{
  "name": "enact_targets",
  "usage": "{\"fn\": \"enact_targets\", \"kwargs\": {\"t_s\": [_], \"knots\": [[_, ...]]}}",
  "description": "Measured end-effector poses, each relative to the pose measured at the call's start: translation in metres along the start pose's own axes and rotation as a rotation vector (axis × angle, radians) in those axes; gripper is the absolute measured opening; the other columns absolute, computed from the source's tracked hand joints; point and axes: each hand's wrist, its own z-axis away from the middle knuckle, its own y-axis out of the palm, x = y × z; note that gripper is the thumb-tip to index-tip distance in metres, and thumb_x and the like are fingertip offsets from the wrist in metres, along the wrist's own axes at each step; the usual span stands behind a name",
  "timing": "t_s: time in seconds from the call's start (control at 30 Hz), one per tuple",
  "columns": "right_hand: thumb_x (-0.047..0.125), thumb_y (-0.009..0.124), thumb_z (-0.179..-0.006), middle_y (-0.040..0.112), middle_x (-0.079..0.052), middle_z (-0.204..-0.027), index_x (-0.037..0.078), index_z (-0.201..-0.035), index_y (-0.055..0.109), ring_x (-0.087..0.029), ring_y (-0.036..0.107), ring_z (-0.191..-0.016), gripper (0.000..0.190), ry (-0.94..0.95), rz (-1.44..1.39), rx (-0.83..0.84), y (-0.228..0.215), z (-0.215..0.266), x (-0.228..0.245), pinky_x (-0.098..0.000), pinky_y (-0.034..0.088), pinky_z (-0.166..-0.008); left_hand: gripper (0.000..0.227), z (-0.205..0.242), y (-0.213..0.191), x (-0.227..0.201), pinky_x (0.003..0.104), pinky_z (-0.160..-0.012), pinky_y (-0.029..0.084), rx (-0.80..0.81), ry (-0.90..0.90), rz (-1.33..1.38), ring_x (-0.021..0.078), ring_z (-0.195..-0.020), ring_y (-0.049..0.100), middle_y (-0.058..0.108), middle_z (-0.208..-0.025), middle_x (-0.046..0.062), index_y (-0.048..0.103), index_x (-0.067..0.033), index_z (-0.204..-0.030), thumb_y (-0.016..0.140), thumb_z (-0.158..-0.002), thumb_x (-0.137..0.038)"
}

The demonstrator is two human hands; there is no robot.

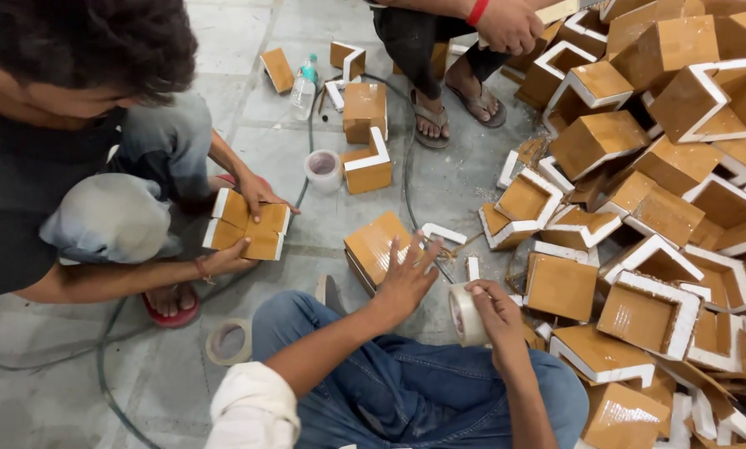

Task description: The person applies packing tape to cardboard and foam corner protectors.

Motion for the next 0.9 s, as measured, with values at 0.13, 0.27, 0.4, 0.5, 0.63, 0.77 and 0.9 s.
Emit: {"fn": "enact_targets", "kwargs": {"t_s": [0.13,0.27,0.4,0.5,0.63,0.77,0.9], "knots": [[0.021,0.059,-0.108,0.067,-0.003,-0.093,0.001,-0.113,0.068,-0.006,0.060,-0.078,0.023,-0.188,0.034,-0.107,-0.028,-0.009,-0.026,-0.0226,0.048,-0.068,0.026,0.020,-0.010,-0.006,0.060,-0.127,0.011,0.287,0.318,-0.164,0.0383,-0.150,0.033,0.053,-0.149,0.014,0.077,-0.0076,-0.104,0.064,-0.087,-0.022],[0.023,0.057,-0.103,0.067,-0.006,-0.079,0.003,-0.110,0.066,-0.012,0.061,-0.060,0.023,0.002,-0.059,-0.176,-0.020,-0.002,-0.005,-0.0276,0.049,-0.054,0.039,0.029,0.015,0.002,0.059,-0.125,0.007,0.580,0.517,-0.457,0.0387,-0.149,0.033,0.059,-0.143,0.015,0.078,-0.0059,-0.115,0.063,-0.084,-0.026],[0.023,0.057,-0.106,0.064,-0.004,-0.080,0.002,-0.112,0.066,-0.011,0.060,-0.061,0.023,-0.076,-0.006,-0.197,-0.021,0.005,-0.006,-0.0264,0.049,-0.056,0.064,0.020,0.024,0.000,0.064,-0.122,0.003,0.956,0.721,-0.756,0.0369,-0.146,0.037,0.058,-0.144,0.006,0.066,-0.0084,-0.132,0.082,-0.070,-0.008],[0.022,0.057,-0.106,0.063,-0.005,-0.079,0.002,-0.110,0.066,-0.011,0.059,-0.061,0.023,-0.067,-0.018,-0.183,-0.022,0.006,-0.005,-0.0268,0.048,-0.054,0.085,0.037,0.073,0.007,0.066,-0.120,0.007,1.028,0.724,-0.840,0.0340,-0.139,0.045,0.061,-0.141,0.001,0.060,-0.0084,-0.137,0.092,-0.059,0.001],[0.023,0.058,-0.106,0.064,-0.003,-0.080,0.002,-0.109,0.068,-0.010,0.059,-0.062,0.023,-0.094,0.021,-0.219,-0.026,0.003,-0.015,-0.0268,0.049,-0.055,0.078,0.055,0.109,0.023,0.063,-0.117,0.021,1.041,0.785,-0.921,0.0274,-0.130,0.053,0.063,-0.133,0.000,0.068,-0.0076,-0.127,0.097,-0.055,-0.001],[0.023,0.058,-0.105,0.063,-0.003,-0.079,0.004,-0.109,0.068,-0.010,0.059,-0.061,0.022,-0.052,0.053,-0.243,-0.024,0.005,-0.008,-0.0263,0.048,-0.054,0.066,0.038,0.098,0.039,0.062,-0.112,0.025,0.985,0.727,-0.949,0.0273,-0.123,0.056,0.066,-0.126,0.000,0.071,-0.0086,-0.122,0.093,-0.060,-0.002],[0.024,0.060,-0.108,0.065,-0.003,-0.086,0.001,-0.111,0.070,-0.011,0.057,-0.075,0.025,-0.139,0.301,-0.284,-0.033,0.001,-0.022,-0.0282,0.048,-0.068,0.051,-0.010,0.055,0.052,0.060,-0.106,0.031,0.941,0.677,-0.912,0.0271,-0.114,0.061,0.069,-0.117,0.001,0.074,-0.0100,-0.115,0.088,-0.066,-0.005]]}}
